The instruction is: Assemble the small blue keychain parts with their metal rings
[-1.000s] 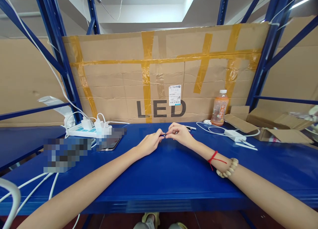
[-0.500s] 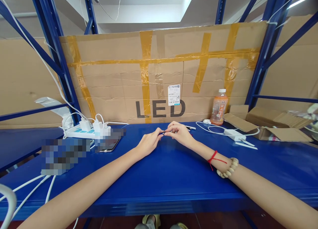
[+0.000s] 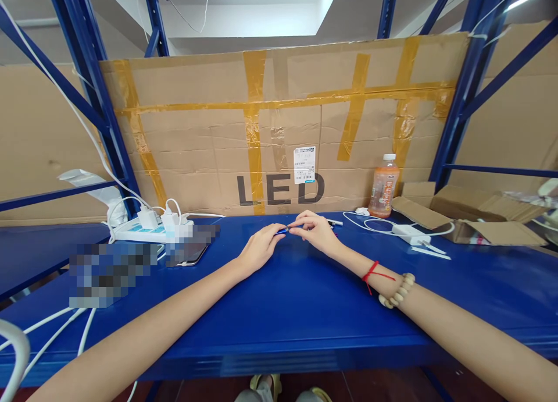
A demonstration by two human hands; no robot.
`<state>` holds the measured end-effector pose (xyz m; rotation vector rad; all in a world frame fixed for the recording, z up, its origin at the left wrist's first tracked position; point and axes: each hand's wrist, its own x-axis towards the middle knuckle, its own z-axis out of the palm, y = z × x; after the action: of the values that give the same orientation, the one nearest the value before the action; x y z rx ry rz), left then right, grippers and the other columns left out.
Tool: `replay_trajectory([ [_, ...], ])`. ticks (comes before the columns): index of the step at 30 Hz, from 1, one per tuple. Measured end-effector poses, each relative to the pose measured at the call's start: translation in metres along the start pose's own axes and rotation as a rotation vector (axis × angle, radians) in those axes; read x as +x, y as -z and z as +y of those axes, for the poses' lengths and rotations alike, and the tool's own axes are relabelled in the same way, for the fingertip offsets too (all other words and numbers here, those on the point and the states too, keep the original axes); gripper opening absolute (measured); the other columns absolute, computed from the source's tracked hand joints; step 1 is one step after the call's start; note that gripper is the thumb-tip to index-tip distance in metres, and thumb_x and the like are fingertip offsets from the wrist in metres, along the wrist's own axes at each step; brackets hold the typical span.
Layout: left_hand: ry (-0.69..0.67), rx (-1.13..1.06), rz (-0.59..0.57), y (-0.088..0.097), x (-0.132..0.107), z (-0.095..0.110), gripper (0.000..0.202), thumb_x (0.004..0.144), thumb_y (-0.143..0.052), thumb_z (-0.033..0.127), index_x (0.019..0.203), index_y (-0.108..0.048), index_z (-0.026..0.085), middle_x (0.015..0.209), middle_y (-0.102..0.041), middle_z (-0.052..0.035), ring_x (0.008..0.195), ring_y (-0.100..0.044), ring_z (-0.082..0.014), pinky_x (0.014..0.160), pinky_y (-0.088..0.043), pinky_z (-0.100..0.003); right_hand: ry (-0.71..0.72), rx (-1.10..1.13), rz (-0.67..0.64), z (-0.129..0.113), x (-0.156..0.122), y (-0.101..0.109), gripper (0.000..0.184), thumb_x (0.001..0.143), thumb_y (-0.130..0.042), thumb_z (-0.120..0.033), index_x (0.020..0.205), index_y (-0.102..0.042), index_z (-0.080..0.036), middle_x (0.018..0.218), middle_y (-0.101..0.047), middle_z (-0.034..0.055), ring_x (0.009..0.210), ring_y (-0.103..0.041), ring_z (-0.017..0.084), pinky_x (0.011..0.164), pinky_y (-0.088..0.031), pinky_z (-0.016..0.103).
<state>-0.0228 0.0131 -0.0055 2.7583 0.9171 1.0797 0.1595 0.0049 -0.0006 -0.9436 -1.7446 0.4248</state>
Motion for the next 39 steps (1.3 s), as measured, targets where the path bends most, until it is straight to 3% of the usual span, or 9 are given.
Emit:
replay_trajectory([
  [6, -0.075, 0.018, 0.033, -0.001, -0.001, -0.002, 0.025, 0.088, -0.035, 0.025, 0.103, -0.053, 0.017, 0.095, -0.061, -0.0047, 0.089, -0.056, -0.0150, 0.080, -0.045, -0.028, -0.063, 0.069, -0.080, -0.004, 0.001, 0.002, 0.030, 0.055, -0.071, -0.043, 0.065, -0.068, -0.014, 0.079, -0.051, 0.0024, 0.043, -0.046, 0.003, 0.040, -0.039, 0.020],
  [14, -0.315, 0.192, 0.111, 0.000, -0.004, -0.002, 0.026, 0.088, -0.036, 0.023, 0.100, -0.056, 0.013, 0.077, -0.061, -0.0050, 0.071, -0.051, -0.0144, 0.066, -0.045, -0.026, -0.087, 0.106, -0.137, -0.004, -0.001, 0.003, 0.027, 0.051, -0.073, -0.039, 0.061, -0.067, -0.014, 0.071, -0.050, 0.0005, 0.045, -0.046, 0.004, 0.043, -0.040, 0.020],
  [19, -0.412, 0.238, 0.176, 0.001, -0.004, -0.004, 0.024, 0.087, -0.036, 0.016, 0.100, -0.056, 0.013, 0.085, -0.062, -0.0051, 0.068, -0.047, -0.0131, 0.066, -0.045, -0.026, -0.081, 0.089, -0.163, -0.005, -0.005, 0.000, 0.029, 0.056, -0.070, -0.042, 0.058, -0.063, -0.013, 0.073, -0.050, 0.0012, 0.044, -0.046, 0.004, 0.042, -0.041, 0.021],
  [25, -0.316, 0.221, 0.188, -0.001, -0.003, -0.004, 0.025, 0.087, -0.036, 0.019, 0.103, -0.055, 0.014, 0.080, -0.061, -0.0043, 0.070, -0.048, -0.0132, 0.066, -0.045, -0.025, -0.045, 0.057, -0.144, -0.003, -0.004, -0.003, 0.030, 0.061, -0.066, -0.043, 0.060, -0.063, -0.013, 0.077, -0.050, 0.0023, 0.045, -0.047, 0.004, 0.044, -0.044, 0.021],
  [32, -0.198, 0.227, 0.104, -0.003, -0.002, -0.005, 0.026, 0.088, -0.036, 0.022, 0.104, -0.056, 0.018, 0.079, -0.059, -0.0025, 0.073, -0.050, -0.0130, 0.067, -0.045, -0.024, -0.042, 0.004, -0.087, 0.009, -0.001, -0.002, 0.031, 0.058, -0.068, -0.044, 0.063, -0.065, -0.014, 0.078, -0.053, 0.0027, 0.044, -0.046, 0.003, 0.042, -0.043, 0.020],
  [39, -0.116, 0.213, 0.092, -0.002, -0.001, -0.002, 0.026, 0.088, -0.036, 0.025, 0.104, -0.055, 0.018, 0.085, -0.060, -0.0034, 0.081, -0.054, -0.0145, 0.072, -0.047, -0.027, -0.092, -0.017, 0.002, 0.005, -0.001, -0.003, 0.032, 0.056, -0.069, -0.045, 0.068, -0.067, -0.015, 0.080, -0.054, 0.0038, 0.047, -0.047, 0.005, 0.042, -0.042, 0.020],
])
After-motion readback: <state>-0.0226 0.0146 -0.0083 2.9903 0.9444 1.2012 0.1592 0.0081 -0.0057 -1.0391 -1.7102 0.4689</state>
